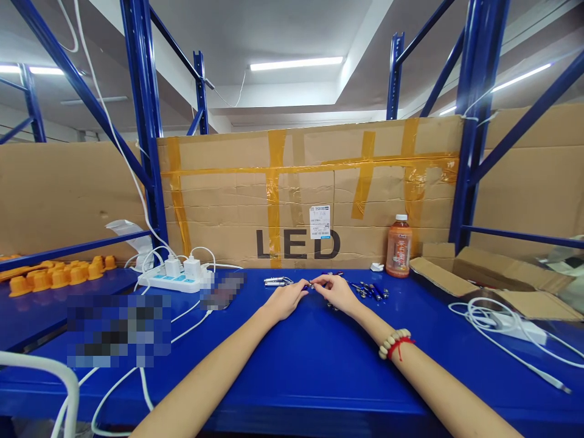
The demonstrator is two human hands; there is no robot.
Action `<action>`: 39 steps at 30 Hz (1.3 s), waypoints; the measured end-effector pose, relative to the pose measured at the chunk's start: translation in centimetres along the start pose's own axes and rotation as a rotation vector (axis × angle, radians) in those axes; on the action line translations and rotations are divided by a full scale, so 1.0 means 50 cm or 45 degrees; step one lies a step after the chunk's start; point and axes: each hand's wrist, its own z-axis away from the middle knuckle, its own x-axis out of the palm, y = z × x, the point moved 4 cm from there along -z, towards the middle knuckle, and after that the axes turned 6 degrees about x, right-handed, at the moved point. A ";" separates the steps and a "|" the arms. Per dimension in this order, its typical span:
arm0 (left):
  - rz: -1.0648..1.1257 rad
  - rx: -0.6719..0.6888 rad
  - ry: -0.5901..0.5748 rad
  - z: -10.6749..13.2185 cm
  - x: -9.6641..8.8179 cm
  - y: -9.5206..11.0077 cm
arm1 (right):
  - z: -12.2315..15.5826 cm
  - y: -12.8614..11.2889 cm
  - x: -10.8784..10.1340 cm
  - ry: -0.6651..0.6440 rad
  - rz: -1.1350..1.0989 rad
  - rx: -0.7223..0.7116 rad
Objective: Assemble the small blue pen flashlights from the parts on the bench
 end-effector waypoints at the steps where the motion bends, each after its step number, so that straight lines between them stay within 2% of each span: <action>1: 0.007 0.006 0.002 0.000 0.000 0.000 | 0.000 0.001 0.000 0.007 0.015 -0.006; 17: 0.006 -0.009 -0.017 -0.001 0.002 -0.002 | -0.004 0.016 0.005 0.008 0.002 -0.028; 20: 0.009 -0.020 0.000 -0.002 0.003 -0.004 | -0.005 0.013 0.004 0.023 -0.122 0.036; 26: 0.007 -0.041 0.022 -0.002 0.000 -0.004 | -0.004 0.009 -0.002 0.048 -0.507 0.301; 33: -0.003 -0.041 0.138 -0.006 0.005 -0.020 | 0.003 -0.006 0.006 0.000 -0.561 0.318; 39: 0.010 0.006 0.140 -0.005 0.006 -0.020 | 0.004 -0.003 0.011 -0.009 -0.530 0.307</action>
